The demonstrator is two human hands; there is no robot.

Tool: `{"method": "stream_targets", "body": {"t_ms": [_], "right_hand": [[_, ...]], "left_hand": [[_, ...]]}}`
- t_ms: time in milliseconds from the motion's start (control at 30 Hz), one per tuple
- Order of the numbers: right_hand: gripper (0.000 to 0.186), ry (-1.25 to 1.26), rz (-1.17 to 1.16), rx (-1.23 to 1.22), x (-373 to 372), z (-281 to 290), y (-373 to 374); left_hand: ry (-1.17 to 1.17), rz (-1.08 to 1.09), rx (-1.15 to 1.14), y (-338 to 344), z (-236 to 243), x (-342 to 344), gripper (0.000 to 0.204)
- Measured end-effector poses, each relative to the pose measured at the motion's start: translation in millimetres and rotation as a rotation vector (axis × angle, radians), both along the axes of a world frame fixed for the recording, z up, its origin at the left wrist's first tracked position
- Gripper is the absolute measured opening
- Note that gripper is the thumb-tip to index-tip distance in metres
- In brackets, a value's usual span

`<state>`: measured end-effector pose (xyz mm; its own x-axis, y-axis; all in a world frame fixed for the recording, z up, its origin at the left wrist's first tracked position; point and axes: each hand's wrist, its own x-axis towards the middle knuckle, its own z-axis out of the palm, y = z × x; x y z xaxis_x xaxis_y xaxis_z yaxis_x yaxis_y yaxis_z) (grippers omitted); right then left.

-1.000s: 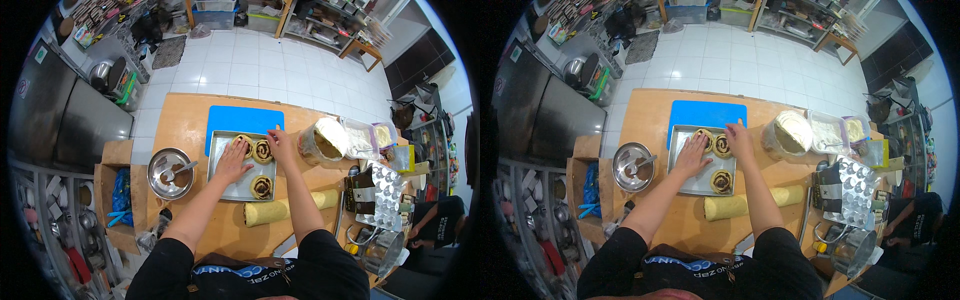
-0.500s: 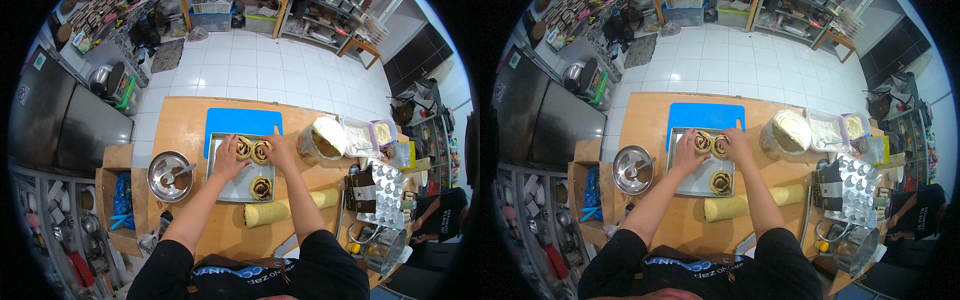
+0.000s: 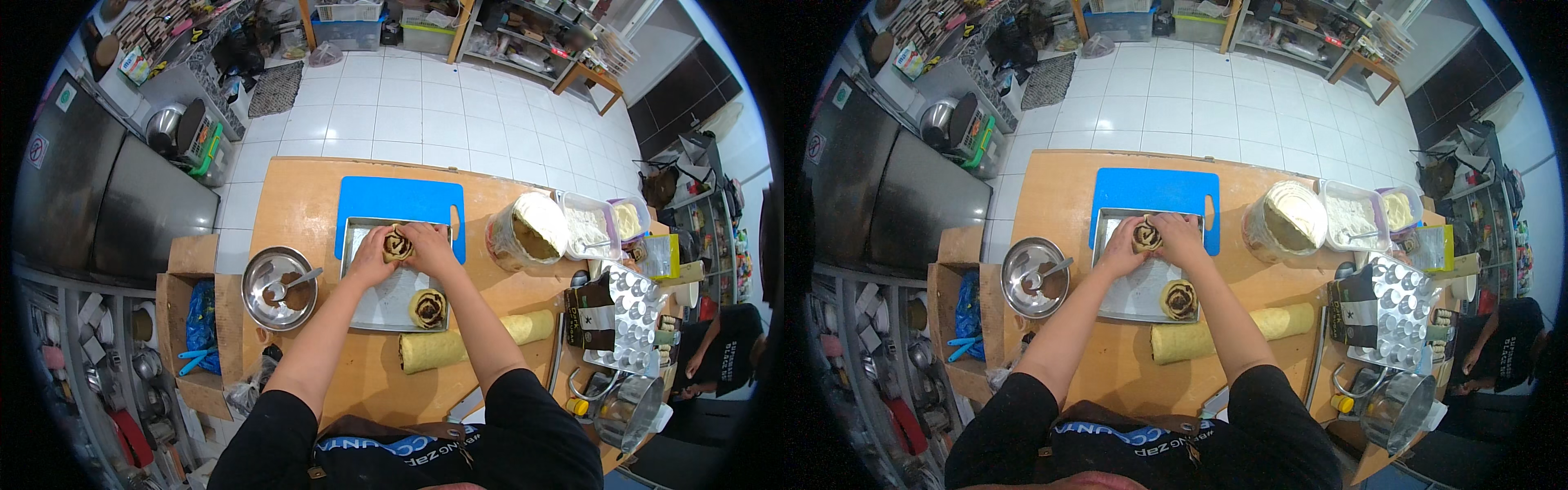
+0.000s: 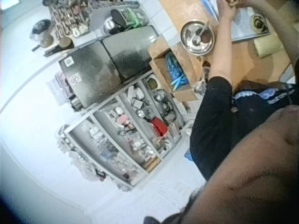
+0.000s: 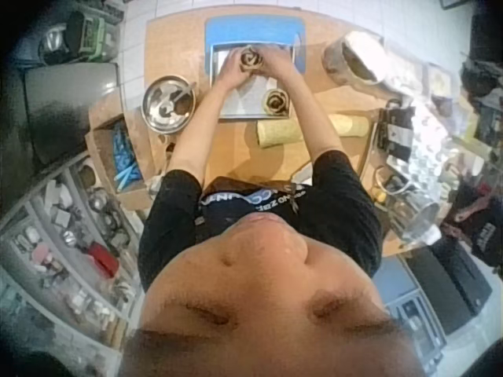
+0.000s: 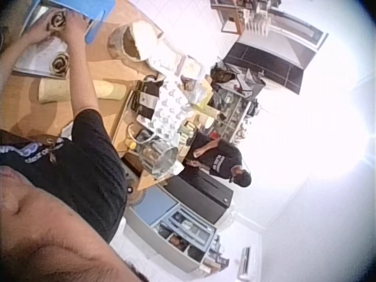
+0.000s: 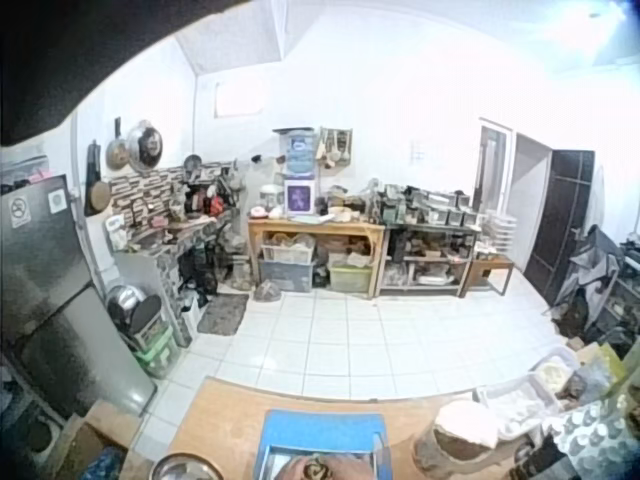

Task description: The person rolls a sheet of dough into a long cylinder by hand, cuts the cylinder into individual slices using a knife, and places the slices into a square metal baking pan.

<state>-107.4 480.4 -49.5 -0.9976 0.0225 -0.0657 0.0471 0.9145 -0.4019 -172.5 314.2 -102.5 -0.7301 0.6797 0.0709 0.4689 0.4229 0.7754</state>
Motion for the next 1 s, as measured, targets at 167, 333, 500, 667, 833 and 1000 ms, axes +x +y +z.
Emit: {"method": "stream_targets", "body": {"t_ms": [167, 333, 500, 667, 833, 1000], "right_hand": [[0.075, 0.067, 0.024, -0.15, -1, -8, 7], [0.071, 0.048, 0.074, -0.207, -3, -11, 11], [0.064, 0.142, -0.084, -0.279, 6, 5, 39], [0.058, 0.147, -0.228, -0.312, 18, 9, 55], [0.09, 0.02, -0.062, 0.027, 40, 20, 35], [0.112, 0.016, -0.097, -0.068, 39, -5, 27]], "left_hand": [[0.151, 0.103, 0.058, 2, -3, 4, 0.082], [0.021, -0.011, -0.018, 0, 1, -1, 0.087], [0.418, -0.103, -0.12, 9, 17, 8, 0.073], [0.545, -0.21, -0.309, 10, -6, 10, 0.069], [0.416, -0.168, -0.391, 13, 18, 21, 0.085], [0.281, 0.015, -0.256, 12, -2, 25, 0.103]]}}
